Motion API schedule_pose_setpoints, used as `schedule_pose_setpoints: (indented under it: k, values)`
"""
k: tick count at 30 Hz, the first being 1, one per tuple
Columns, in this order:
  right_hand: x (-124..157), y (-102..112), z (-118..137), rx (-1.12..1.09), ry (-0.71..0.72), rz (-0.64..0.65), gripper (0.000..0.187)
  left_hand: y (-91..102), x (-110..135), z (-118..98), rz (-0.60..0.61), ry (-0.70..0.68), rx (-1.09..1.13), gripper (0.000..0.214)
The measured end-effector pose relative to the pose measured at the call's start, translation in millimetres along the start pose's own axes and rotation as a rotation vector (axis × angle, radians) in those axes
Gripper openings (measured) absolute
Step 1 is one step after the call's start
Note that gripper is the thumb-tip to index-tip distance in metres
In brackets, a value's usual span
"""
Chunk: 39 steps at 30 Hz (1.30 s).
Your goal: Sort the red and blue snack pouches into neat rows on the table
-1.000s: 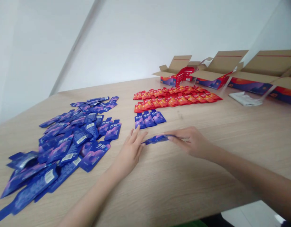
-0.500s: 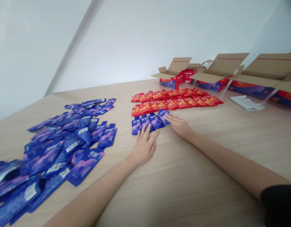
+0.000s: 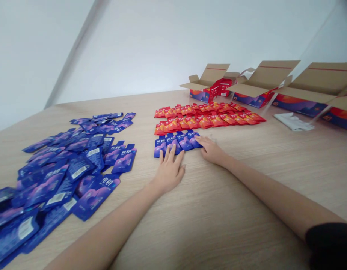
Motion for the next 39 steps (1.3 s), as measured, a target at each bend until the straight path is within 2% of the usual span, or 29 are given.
schedule_pose_setpoints:
  k: [3, 5, 7, 9, 12, 15, 17, 19, 22, 25, 28, 31, 35, 37, 39]
  values:
    - [2.4, 20.1, 8.3, -0.024, 0.056, -0.17, 0.052, 26.6, 4.2, 15.2, -0.134, 0.092, -0.057, 0.05]
    - [1.0, 28.0, 21.1, -0.08, 0.104, -0.225, 0.043, 46.4, 14.2, 24.0, -0.177, 0.119, -0.043, 0.047]
    - [-6.6, 25.9, 45.4, -0.171, 0.153, -0.201, 0.037, 62.6, 28.6, 26.1, -0.155, 0.086, 0.004, 0.036]
    - [-20.9, 16.3, 82.5, -0.27, 0.18, -0.151, 0.034, 74.1, 45.4, 25.3, -0.082, 0.052, 0.028, 0.025]
    - [-49.6, -12.1, 154.3, -0.329, 0.168, -0.063, 0.035, 90.9, 68.3, 35.2, 0.017, 0.123, -0.041, 0.022]
    - [-72.6, -55.2, 225.4, -0.251, 0.17, 0.066, 0.04, 120.2, 86.7, 60.9, -0.017, 0.234, -0.177, 0.021]
    - [-79.7, -84.6, 257.9, -0.183, 0.175, 0.139, 0.051, 142.8, 100.9, 82.6, -0.079, 0.272, -0.294, 0.023]
    - [-79.4, -110.1, 275.8, -0.109, 0.192, 0.198, 0.06, 159.8, 119.6, 105.6, -0.116, 0.322, -0.408, 0.029]
    - [-71.5, -131.8, 284.1, -0.006, 0.248, 0.228, 0.05, 162.0, 149.5, 128.4, -0.046, 0.395, -0.457, 0.038]
    - [-64.1, -134.5, 283.6, 0.058, 0.285, 0.221, 0.041, 149.8, 166.3, 126.9, 0.045, 0.392, -0.45, 0.043]
    - [-60.5, -130.4, 283.8, 0.086, 0.29, 0.236, 0.04, 141.8, 166.6, 120.4, 0.046, 0.419, -0.389, 0.042]
    - [-60.8, -126.1, 283.2, 0.096, 0.261, 0.23, 0.036, 138.8, 161.5, 127.4, -0.011, 0.554, -0.207, 0.039]
    - [-63.8, -122.3, 274.9, 0.085, 0.218, 0.185, 0.029, 136.8, 166.7, 152.6, -0.035, 0.861, 0.008, 0.067]
    - [-64.3, -117.5, 268.7, 0.065, 0.22, 0.165, 0.031, 133.6, 169.6, 155.8, -0.015, 0.936, 0.138, 0.056]
    - [-63.3, -103.4, 264.2, 0.022, 0.238, 0.104, 0.032, 129.6, 169.8, 148.9, -0.056, 0.986, 0.413, 0.042]
Point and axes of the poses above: each hand's wrist, its own x-axis away from the middle knuckle, its own y-axis out of the back of the hand, z = x × y, the point moved 8 cm from there along -x, towards the middle knuckle, and after that the axes turned 15 degrees about -z, right-handed, at the moved point
